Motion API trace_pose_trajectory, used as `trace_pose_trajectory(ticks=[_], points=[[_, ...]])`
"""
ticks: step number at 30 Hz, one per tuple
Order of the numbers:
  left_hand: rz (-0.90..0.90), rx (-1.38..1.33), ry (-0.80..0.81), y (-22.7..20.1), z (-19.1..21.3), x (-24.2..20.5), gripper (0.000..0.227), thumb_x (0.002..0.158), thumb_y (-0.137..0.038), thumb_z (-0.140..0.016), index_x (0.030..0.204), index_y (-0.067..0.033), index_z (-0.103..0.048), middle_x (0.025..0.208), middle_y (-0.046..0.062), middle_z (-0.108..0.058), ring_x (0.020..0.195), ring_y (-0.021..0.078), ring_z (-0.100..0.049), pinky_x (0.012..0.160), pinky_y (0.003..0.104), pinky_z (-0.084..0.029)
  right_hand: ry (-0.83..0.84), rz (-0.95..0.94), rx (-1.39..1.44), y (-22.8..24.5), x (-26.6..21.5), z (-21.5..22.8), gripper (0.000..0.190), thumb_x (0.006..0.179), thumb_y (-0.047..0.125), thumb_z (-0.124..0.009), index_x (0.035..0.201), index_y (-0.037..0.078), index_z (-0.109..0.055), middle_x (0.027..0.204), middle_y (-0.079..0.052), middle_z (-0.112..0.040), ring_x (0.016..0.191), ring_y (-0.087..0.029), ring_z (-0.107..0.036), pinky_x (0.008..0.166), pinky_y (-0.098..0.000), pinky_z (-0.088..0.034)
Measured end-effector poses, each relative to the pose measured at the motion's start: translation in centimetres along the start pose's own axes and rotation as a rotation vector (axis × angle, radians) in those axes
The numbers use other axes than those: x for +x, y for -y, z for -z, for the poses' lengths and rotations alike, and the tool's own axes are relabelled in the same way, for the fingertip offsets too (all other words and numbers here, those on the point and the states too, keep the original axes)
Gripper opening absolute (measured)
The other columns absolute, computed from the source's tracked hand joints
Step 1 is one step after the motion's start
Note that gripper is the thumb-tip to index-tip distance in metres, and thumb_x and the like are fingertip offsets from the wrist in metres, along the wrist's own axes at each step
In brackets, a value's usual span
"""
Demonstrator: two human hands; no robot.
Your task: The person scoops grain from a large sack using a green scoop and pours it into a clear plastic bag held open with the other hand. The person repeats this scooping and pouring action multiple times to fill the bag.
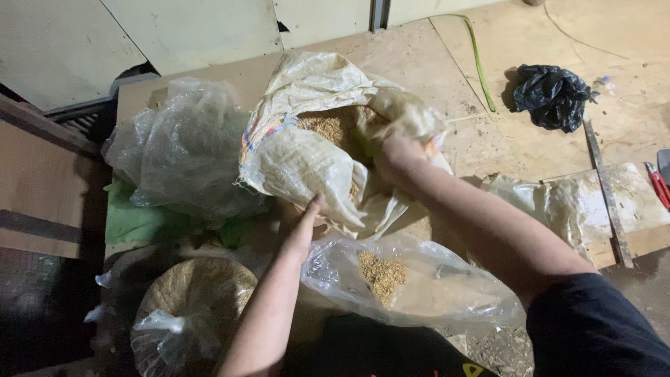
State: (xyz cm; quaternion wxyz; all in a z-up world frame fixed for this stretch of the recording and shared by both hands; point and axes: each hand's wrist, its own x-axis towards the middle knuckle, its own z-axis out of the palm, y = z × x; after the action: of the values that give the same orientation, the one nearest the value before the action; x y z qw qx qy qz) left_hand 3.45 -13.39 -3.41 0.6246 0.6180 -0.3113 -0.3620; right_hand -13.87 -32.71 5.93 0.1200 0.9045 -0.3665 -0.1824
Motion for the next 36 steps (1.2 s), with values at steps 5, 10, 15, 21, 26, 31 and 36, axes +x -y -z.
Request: trace_pose_trajectory(ticks=[5,10,15,21,26,31,36], points=[[0.016,-0.042,0.042,0.8,-0.2,-0.5,0.123,0.08,-0.058,-0.076,0.161,-0.0034,-0.001,0.162,0.021,-0.03,0.149,0.0314,-0.035,0.122,0.045,-0.03,0.146,-0.12,0.621,0.9,0.5,-0.3,0.038,0.084,0.022,-0.071,0.119,0.009,-0.071,0.117,-0.02,-0.072,0.112,-0.038,-0.068,0.093,-0.0445,-0.056],[0.108,-0.043,0.046,1.5,0.8,-0.6,0.11,0.085,-0.049,-0.075,0.162,-0.0082,-0.007,0.162,0.016,-0.031,0.144,0.0266,-0.039,0.113,0.045,-0.042,0.071,0.03,0.589,0.5,1.8,-1.6,0.037,0.084,0.02,-0.068,0.119,0.008,-0.072,0.117,-0.017,-0.072,0.111,-0.036,-0.068,0.092,-0.0438,-0.055],[0.338,-0.097,0.233,1.3,3.5,-2.0,0.081,0.095,-0.053,-0.071,0.139,0.0124,-0.051,0.132,0.037,-0.058,0.109,0.0339,-0.071,0.074,0.04,-0.061,0.025,0.071,0.546,0.6,1.9,-2.9,0.036,0.089,0.027,-0.064,0.117,0.005,-0.07,0.11,-0.02,-0.074,0.104,-0.038,-0.071,0.089,-0.0464,-0.056],[0.182,0.486,0.825,-2.6,5.2,-6.8,0.092,0.069,-0.017,-0.094,0.144,-0.0044,-0.041,0.148,0.019,-0.045,0.129,0.0225,-0.05,0.091,0.04,-0.059,0.091,0.08,0.399,0.0,-0.5,0.6,0.056,0.081,0.035,-0.074,0.127,0.005,-0.06,0.107,-0.022,-0.073,0.099,-0.039,-0.07,0.085,-0.0483,-0.057],[0.287,0.841,0.844,-4.8,4.1,-9.3,0.032,0.091,-0.016,-0.069,0.121,-0.0042,-0.07,0.113,0.016,-0.076,0.095,0.0213,-0.07,0.076,0.039,-0.054,-0.039,-0.063,0.43,-1.5,-3.5,3.7,0.052,0.094,0.017,-0.053,0.146,0.018,-0.051,0.1,-0.019,-0.076,0.088,-0.038,-0.074,0.075,-0.0515,-0.059],[0.524,0.847,0.616,-5.3,4.9,-7.9,0.029,0.1,-0.019,-0.051,0.116,-0.0029,-0.068,0.089,0.01,-0.08,0.067,0.0193,-0.068,0.059,0.037,-0.051,0.028,-0.178,0.359,-2.6,-3.4,2.7,0.028,0.101,0.021,-0.05,0.122,0.014,-0.067,0.099,-0.018,-0.076,0.089,-0.035,-0.075,0.074,-0.048,-0.06],[0.548,0.582,0.509,-5.5,5.2,-7.4,0.059,0.089,-0.035,-0.065,0.14,-0.0099,-0.049,0.113,0.026,-0.072,0.086,0.0273,-0.074,0.072,0.039,-0.059,-0.036,-0.182,0.243,-3.4,-3.4,1.7,0.027,0.101,0.02,-0.05,0.105,0.009,-0.074,0.097,-0.016,-0.076,0.085,-0.031,-0.076,0.071,-0.0445,-0.06]])
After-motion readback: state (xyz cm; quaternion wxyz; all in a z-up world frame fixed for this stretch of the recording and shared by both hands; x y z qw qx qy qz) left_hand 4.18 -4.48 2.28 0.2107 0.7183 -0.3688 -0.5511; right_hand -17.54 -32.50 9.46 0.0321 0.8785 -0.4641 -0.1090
